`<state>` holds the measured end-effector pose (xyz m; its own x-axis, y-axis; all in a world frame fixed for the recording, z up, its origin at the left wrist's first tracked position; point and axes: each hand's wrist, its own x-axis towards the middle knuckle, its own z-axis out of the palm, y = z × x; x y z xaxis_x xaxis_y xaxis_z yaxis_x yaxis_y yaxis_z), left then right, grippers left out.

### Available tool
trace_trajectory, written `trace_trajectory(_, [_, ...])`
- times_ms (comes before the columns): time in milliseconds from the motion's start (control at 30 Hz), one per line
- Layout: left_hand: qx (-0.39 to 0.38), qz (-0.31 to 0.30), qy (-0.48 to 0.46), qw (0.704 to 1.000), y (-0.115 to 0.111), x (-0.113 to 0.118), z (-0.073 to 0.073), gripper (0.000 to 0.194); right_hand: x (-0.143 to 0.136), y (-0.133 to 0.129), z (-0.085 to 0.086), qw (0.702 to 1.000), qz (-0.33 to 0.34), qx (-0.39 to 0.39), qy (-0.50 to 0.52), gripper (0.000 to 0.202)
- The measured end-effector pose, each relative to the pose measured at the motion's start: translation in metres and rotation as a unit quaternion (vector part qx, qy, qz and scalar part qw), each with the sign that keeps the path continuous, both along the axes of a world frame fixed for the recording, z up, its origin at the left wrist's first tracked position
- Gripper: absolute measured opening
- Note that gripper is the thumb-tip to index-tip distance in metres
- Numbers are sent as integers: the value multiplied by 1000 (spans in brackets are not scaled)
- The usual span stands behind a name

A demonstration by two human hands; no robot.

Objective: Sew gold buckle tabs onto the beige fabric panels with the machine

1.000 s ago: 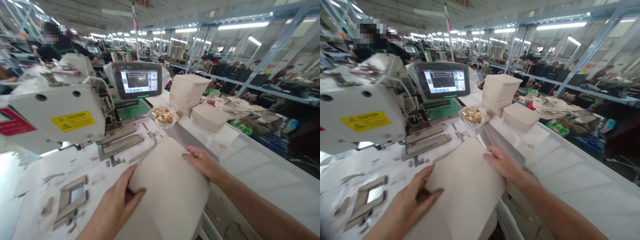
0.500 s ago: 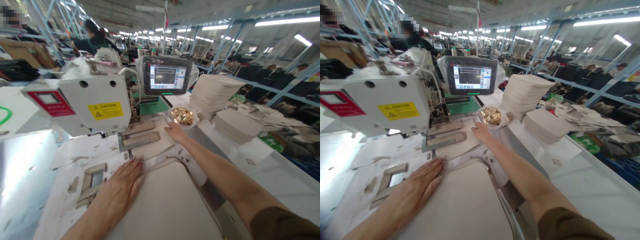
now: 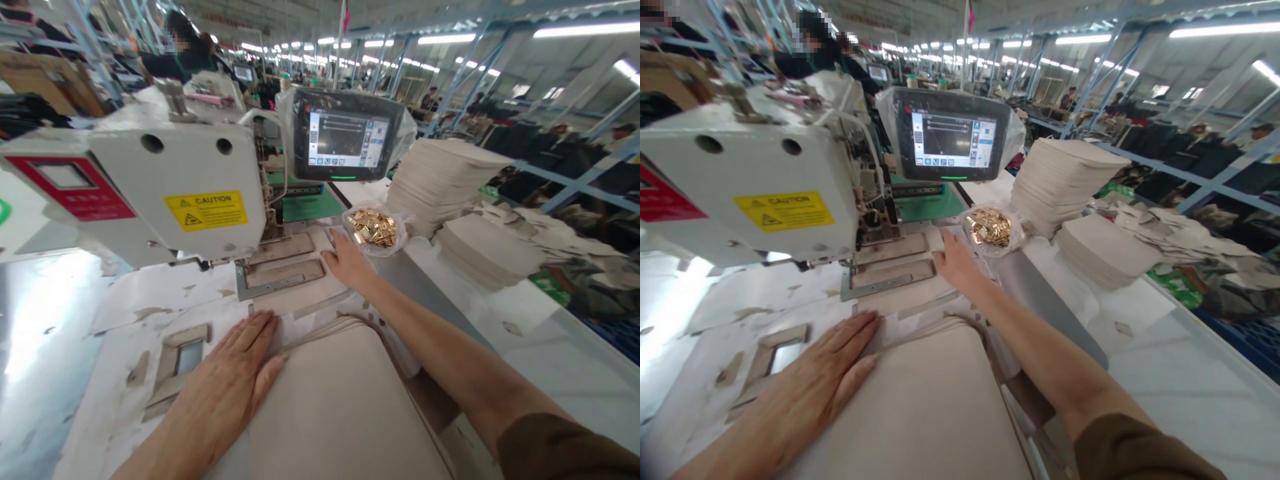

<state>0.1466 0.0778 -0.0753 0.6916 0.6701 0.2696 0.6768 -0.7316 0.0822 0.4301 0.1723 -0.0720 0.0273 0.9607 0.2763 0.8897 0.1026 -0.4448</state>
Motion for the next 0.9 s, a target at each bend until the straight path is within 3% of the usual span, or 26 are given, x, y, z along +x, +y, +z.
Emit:
trace_trajectory(100, [-1,-1,-1,1000,1,2,1,55,18,-29,3,991,125,38,-2,56])
trace_trajectory(167, [-10,1,-10,1000,1,4,1,56,30,-51,1,976,218,10,-24,50])
trace_trajectory(233, [-23,9,-21,999,3,7,2,56,37,-70,-2,963,264,-22,-51,49])
trace_trajectory(333, [-48,16,-30,998,7,13,3,53,41,-86,-8,961,266,-30,-75,49])
trace_trajectory(467, [-54,18,-33,998,9,17,4,51,40,-88,-12,960,264,-10,-90,49])
trace_trajectory(700, [0,0,-33,999,11,15,-6,50,39,-86,-12,963,244,14,-115,42])
trace_trajectory(900, [67,-55,-15,996,15,13,-12,50,33,-64,-6,971,212,18,-112,20])
